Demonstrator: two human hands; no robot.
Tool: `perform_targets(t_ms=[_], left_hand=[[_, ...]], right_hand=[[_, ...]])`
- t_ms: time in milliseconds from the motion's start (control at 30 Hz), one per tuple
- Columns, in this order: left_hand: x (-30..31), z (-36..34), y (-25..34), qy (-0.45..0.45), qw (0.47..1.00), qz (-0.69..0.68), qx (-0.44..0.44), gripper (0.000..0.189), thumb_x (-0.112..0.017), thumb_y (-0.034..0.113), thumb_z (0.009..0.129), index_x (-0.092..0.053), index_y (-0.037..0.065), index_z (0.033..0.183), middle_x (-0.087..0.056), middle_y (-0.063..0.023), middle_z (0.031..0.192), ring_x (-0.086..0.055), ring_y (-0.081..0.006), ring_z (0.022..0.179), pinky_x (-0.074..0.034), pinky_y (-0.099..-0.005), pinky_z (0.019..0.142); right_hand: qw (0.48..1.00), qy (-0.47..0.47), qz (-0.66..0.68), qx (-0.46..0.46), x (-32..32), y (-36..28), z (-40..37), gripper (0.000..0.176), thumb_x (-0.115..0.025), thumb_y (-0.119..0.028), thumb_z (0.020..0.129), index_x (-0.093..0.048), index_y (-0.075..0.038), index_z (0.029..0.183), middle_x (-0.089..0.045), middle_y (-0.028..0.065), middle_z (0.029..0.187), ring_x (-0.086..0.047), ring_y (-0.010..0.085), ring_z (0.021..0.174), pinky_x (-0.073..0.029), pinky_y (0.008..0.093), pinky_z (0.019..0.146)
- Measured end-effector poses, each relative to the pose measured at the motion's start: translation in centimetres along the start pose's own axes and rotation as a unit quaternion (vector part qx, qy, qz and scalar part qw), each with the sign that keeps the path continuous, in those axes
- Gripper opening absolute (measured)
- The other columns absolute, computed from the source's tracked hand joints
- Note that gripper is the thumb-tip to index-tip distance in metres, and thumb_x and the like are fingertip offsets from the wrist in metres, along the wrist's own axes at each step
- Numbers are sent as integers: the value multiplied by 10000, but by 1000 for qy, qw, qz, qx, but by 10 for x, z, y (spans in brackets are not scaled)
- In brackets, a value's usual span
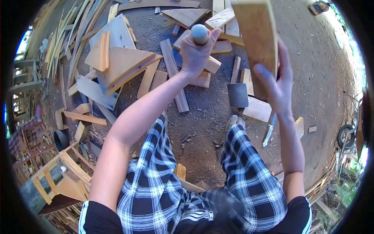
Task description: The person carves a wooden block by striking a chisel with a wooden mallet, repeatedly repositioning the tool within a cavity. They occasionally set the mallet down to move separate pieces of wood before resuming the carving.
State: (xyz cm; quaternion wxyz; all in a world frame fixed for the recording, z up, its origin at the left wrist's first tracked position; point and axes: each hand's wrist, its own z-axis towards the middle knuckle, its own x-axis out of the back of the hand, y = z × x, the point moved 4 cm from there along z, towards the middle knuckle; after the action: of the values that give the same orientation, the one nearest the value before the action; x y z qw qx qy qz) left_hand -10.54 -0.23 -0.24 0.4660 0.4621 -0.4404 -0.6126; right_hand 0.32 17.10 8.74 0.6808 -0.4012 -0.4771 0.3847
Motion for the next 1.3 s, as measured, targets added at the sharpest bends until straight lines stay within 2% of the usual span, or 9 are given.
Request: perform_targets(t_ms=[133,200,367,600,700,767,833,900,1300], left_hand=[[-6,-7,6,0,996,84,-39,235,-768,243,855,-640,74,754,-635,25,661,-585,-23,614,-473,-196,545],[-1,-10,14,-3,996,38,-80,209,-764,220,859,-647,74,765,-637,28,666,-589,-24,623,-474,-193,547],[13,-17,24,-16,994,102,-46,225,-719,227,899,-593,88,773,-568,34,627,-534,-31,557,-414,-180,507],[42,1,31,-36,993,105,-31,202,-740,226,879,-608,78,837,-594,25,662,-565,-43,600,-439,-189,535],[41,-9,15,-320,904,282,-19,248,-760,214,815,-671,30,955,-683,-71,811,-667,-177,762,-519,-300,689],[59,-31,-7,-347,861,371,-6,252,-743,201,809,-665,15,961,-684,-125,833,-677,-243,791,-527,-347,712],[66,-46,-14,-371,809,456,10,257,-726,187,804,-659,0,967,-684,-180,854,-688,-310,820,-536,-394,734],[84,-54,-23,-369,726,548,191,250,-696,185,794,-633,-19,923,-669,-244,911,-655,-381,907,-517,-459,795],[91,-65,-77,-253,838,450,174,253,-641,186,775,-635,9,957,-675,-246,880,-648,-430,911,-508,-487,833]], right_hand=[[999,-18,-1,43,2,-28,18,761,-720,-335,822,-370,-59,1439,-542,132,1293,-583,219,1119,-472,358,945],[999,-15,45,19,-3,-14,13,774,-794,-340,784,-409,-97,1410,-649,137,1112,-636,187,1015,-536,342,817],[997,-33,-41,-62,-11,37,-18,820,-697,-550,800,-389,-113,1423,-616,196,1202,-615,309,1109,-477,446,949],[990,-78,-40,-107,-15,70,-31,820,-676,-532,822,-362,-85,1432,-615,195,1171,-612,307,1094,-469,457,945],[957,-115,45,-263,-28,95,-44,673,-625,-446,885,-399,-74,1398,-578,168,1181,-584,246,1109,-479,410,949],[840,-119,259,-463,-49,116,-70,592,-573,-446,913,-442,-37,1321,-602,145,1095,-611,225,1048,-517,392,898],[827,-88,292,-472,-64,124,-82,572,-567,-439,919,-451,-27,1298,-610,131,1075,-618,214,1022,-523,388,891],[813,-53,329,-478,-79,142,-94,614,-566,-482,903,-462,-15,1288,-611,114,1078,-608,197,996,-509,378,873],[825,-21,318,-466,-107,170,-82,606,-534,-517,908,-475,-29,1264,-526,90,1160,-486,188,1083,-358,341,972]])
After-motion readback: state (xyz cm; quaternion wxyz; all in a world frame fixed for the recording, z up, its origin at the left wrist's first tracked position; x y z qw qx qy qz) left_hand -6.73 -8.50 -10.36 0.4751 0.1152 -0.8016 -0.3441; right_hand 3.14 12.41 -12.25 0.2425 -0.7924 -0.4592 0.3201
